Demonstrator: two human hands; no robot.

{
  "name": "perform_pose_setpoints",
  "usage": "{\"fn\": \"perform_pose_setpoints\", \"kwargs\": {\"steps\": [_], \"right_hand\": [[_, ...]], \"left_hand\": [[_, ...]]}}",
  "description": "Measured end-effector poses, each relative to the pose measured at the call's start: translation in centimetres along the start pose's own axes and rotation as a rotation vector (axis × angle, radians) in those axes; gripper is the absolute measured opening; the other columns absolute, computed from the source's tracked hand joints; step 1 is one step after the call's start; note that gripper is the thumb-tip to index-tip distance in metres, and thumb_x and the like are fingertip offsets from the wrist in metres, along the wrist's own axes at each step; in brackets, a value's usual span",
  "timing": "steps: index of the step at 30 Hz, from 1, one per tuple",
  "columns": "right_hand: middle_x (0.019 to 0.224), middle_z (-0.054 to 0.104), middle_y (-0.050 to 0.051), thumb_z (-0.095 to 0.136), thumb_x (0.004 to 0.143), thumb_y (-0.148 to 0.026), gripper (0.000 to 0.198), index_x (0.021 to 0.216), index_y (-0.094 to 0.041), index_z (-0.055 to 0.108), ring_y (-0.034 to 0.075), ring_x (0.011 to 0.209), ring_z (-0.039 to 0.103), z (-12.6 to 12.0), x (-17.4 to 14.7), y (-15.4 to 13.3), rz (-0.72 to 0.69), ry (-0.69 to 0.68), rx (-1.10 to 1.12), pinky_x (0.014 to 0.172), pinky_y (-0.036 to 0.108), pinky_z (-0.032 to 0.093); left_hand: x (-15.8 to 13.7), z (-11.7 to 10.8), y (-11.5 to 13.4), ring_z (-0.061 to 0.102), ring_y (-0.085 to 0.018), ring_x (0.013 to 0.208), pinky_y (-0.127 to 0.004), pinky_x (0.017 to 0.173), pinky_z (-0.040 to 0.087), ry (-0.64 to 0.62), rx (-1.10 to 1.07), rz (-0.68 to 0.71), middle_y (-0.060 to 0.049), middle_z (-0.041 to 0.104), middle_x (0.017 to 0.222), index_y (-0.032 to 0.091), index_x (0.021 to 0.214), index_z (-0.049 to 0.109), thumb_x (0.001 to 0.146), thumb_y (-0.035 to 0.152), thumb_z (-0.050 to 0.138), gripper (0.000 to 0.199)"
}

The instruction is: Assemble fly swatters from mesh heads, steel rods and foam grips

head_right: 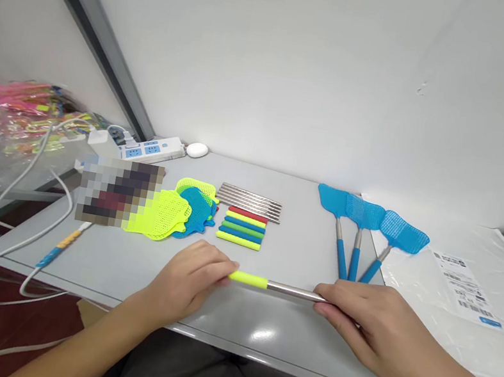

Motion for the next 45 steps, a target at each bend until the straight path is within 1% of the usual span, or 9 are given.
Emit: {"fn": "perform_pose_setpoints", "kwargs": {"steps": [3, 7, 11, 14, 18, 21, 35, 40, 45], "right_hand": [[0.086, 0.070, 0.002, 0.043, 0.100, -0.027, 0.020, 0.109, -0.024, 0.061, 0.015, 0.072, 0.066, 2.9, 0.5, -1.1, 0.012, -0.194, 0.059, 0.062, 0.027, 0.047], [0.083, 0.068, 0.001, 0.037, 0.102, -0.031, 0.024, 0.108, -0.023, 0.059, 0.015, 0.069, 0.064, 5.0, 1.9, -2.1, 0.041, -0.251, 0.096, 0.060, 0.028, 0.043], [0.084, 0.068, 0.000, 0.035, 0.103, -0.032, 0.025, 0.108, -0.023, 0.058, 0.015, 0.071, 0.064, 5.5, 3.2, -2.2, 0.049, -0.231, 0.108, 0.061, 0.028, 0.042], [0.084, 0.068, 0.000, 0.035, 0.103, -0.032, 0.025, 0.107, -0.023, 0.058, 0.015, 0.070, 0.064, 5.8, 3.6, -2.5, 0.034, -0.221, 0.116, 0.061, 0.027, 0.041], [0.079, 0.066, -0.001, 0.036, 0.102, -0.032, 0.024, 0.104, -0.023, 0.058, 0.015, 0.066, 0.063, 6.7, 3.9, -3.5, -0.010, -0.247, 0.085, 0.059, 0.028, 0.039], [0.072, 0.063, -0.001, 0.035, 0.103, -0.032, 0.026, 0.099, -0.022, 0.058, 0.015, 0.060, 0.061, 7.4, 4.5, -4.2, -0.046, -0.271, 0.040, 0.056, 0.028, 0.035], [0.065, 0.057, -0.002, 0.036, 0.101, -0.029, 0.027, 0.080, -0.021, 0.051, 0.014, 0.052, 0.055, 8.5, 8.3, -7.1, -0.155, -0.252, -0.015, 0.051, 0.028, 0.029], [0.066, 0.058, -0.002, 0.039, 0.101, -0.027, 0.025, 0.085, -0.020, 0.057, 0.014, 0.056, 0.054, 7.5, 8.6, -7.5, -0.257, -0.184, -0.095, 0.054, 0.028, 0.031], [0.067, 0.058, 0.001, 0.042, 0.099, -0.023, 0.023, 0.089, -0.021, 0.062, 0.017, 0.059, 0.051, 4.2, 9.6, -9.0, -0.430, -0.062, -0.287, 0.059, 0.032, 0.033]], "left_hand": [[0.0, 1.0, 0.8, 0.058, -0.013, 0.072, -0.028, 0.069, 0.041, -0.070, -0.039, 0.024, -0.002, 0.067, 0.084, 0.018, 0.107, 0.054, 0.093, 0.013, 0.051, 0.015], [-0.4, 0.2, -0.5, 0.060, -0.016, 0.076, -0.032, 0.075, 0.044, -0.023, -0.283, -0.118, -0.005, 0.069, 0.088, 0.019, 0.108, 0.058, 0.095, 0.026, 0.050, 0.017], [-1.9, -1.8, -4.8, 0.064, -0.021, 0.095, -0.039, 0.089, 0.045, 0.288, -0.683, -0.453, -0.010, 0.066, 0.114, 0.021, 0.121, 0.054, 0.102, 0.040, 0.028, 0.037], [-2.7, -2.1, -6.7, 0.064, -0.023, 0.094, -0.044, 0.092, 0.044, 0.471, -0.946, -0.569, -0.011, 0.068, 0.111, 0.021, 0.115, 0.053, 0.100, 0.051, 0.017, 0.050], [-2.3, -0.6, -7.1, 0.063, -0.025, 0.094, -0.042, 0.087, 0.044, 0.414, -1.219, -0.659, -0.012, 0.067, 0.108, 0.020, 0.106, 0.056, 0.095, 0.064, 0.008, 0.066], [-2.2, 0.1, -7.1, 0.061, -0.024, 0.090, -0.038, 0.083, 0.044, 0.368, -1.296, -0.714, -0.012, 0.067, 0.103, 0.019, 0.102, 0.058, 0.091, 0.070, 0.007, 0.074], [-2.8, -0.5, -7.7, 0.049, -0.019, 0.078, -0.032, 0.078, 0.039, 0.395, -1.194, -0.794, -0.007, 0.061, 0.085, 0.018, 0.093, 0.060, 0.090, 0.068, -0.004, 0.081], [-3.0, 0.7, -7.0, 0.053, -0.017, 0.079, -0.028, 0.074, 0.041, 0.128, -0.827, -0.856, -0.003, 0.063, 0.089, 0.021, 0.091, 0.059, 0.097, 0.044, 0.042, 0.029], [-1.4, 1.1, -3.8, 0.054, -0.019, 0.072, -0.031, 0.068, 0.035, -0.068, -0.389, -0.532, -0.004, 0.063, 0.080, 0.021, 0.091, 0.062, 0.097, 0.034, 0.042, 0.024]]}}
Point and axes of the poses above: each hand's wrist, its own x-axis towards the middle knuckle, its own z-axis out of the palm, y = z × x, the point moved 10 cm from there along x, towards the middle knuckle
